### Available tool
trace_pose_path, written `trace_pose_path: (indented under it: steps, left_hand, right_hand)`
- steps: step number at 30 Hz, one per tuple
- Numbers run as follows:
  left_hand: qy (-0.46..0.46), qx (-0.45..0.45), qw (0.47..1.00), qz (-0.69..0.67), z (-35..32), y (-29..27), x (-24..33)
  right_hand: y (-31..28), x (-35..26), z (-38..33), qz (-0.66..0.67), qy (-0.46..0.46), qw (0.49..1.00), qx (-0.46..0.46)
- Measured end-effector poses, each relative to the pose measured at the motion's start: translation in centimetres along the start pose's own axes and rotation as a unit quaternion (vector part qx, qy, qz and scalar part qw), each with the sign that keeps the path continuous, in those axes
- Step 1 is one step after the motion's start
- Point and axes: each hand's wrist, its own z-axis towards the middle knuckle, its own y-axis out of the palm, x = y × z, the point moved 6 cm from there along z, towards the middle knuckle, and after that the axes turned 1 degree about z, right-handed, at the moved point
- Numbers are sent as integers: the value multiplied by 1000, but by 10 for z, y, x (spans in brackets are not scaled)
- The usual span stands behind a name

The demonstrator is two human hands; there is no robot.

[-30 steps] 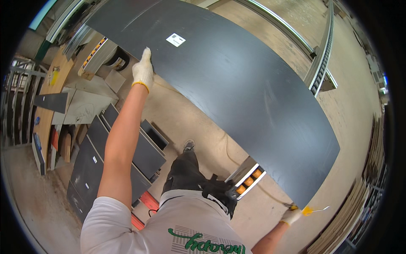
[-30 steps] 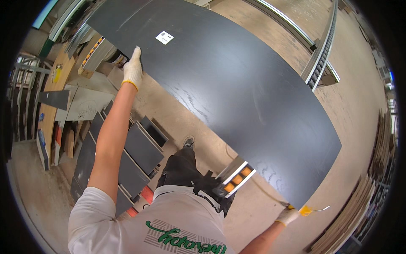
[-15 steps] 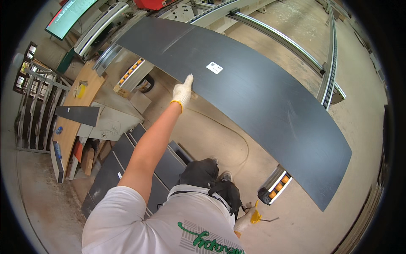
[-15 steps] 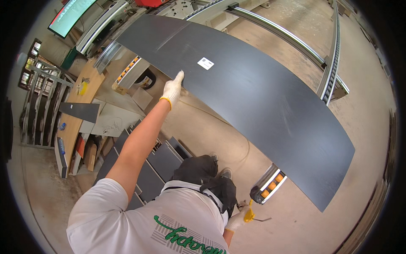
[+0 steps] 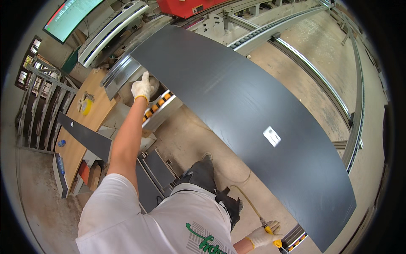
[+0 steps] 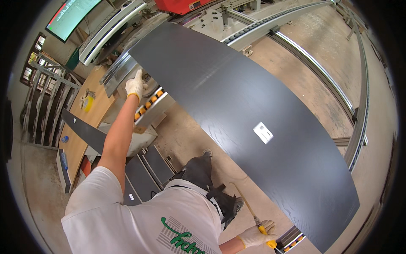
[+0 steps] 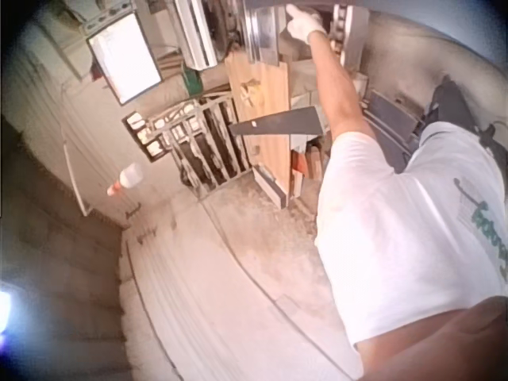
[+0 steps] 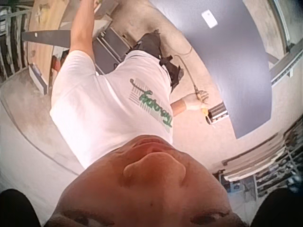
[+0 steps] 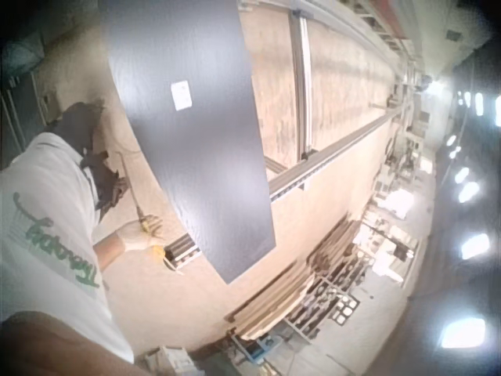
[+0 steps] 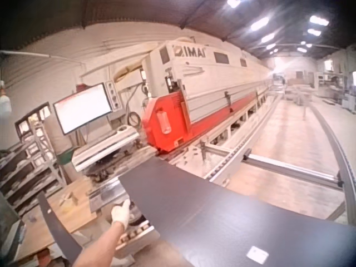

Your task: The person repeatedly picks up dark rectangular panels from a stack on a pallet jack, carries them to a machine with a roller conveyor, places them on the conveyor, and returns to the stack. The cycle continues with multiple panels throughout the clip.

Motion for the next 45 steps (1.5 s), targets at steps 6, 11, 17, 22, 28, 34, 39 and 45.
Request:
trace_pose_path:
  steps: [6,11,17,22,28,34,39,45]
  left_hand:
    - [-39,-27,999,20,115,64,-8]
    - [-109,27,986,-122,117,86,-19]
    - [-105,30,984,-142,111,84,-5]
    - [-107,31,984,-140,111,107,14]
    - [-103,12,977,-185,127,162,39]
    - [-34,21,963,-268,147,240,77]
    - [-96,41,986,-130,149,289,111]
    - [-73,27,984,-160,143,347,164]
  right_hand:
    - [57,48,-6,205,61,959,-184]
    - [82,54,-17,43,-47,991,-114]
    - [153,45,-100,-75,2,990,-121]
    - [196,41,-109,-117,-51,983,-131]
    - [246,55,-74,-86,-4,981,-173]
    - [272,67,19,-117,-82,987,-72]
    - [304,86,93,-82,-54,988,-118]
    - [384,92,102,-78,-82,990,-85]
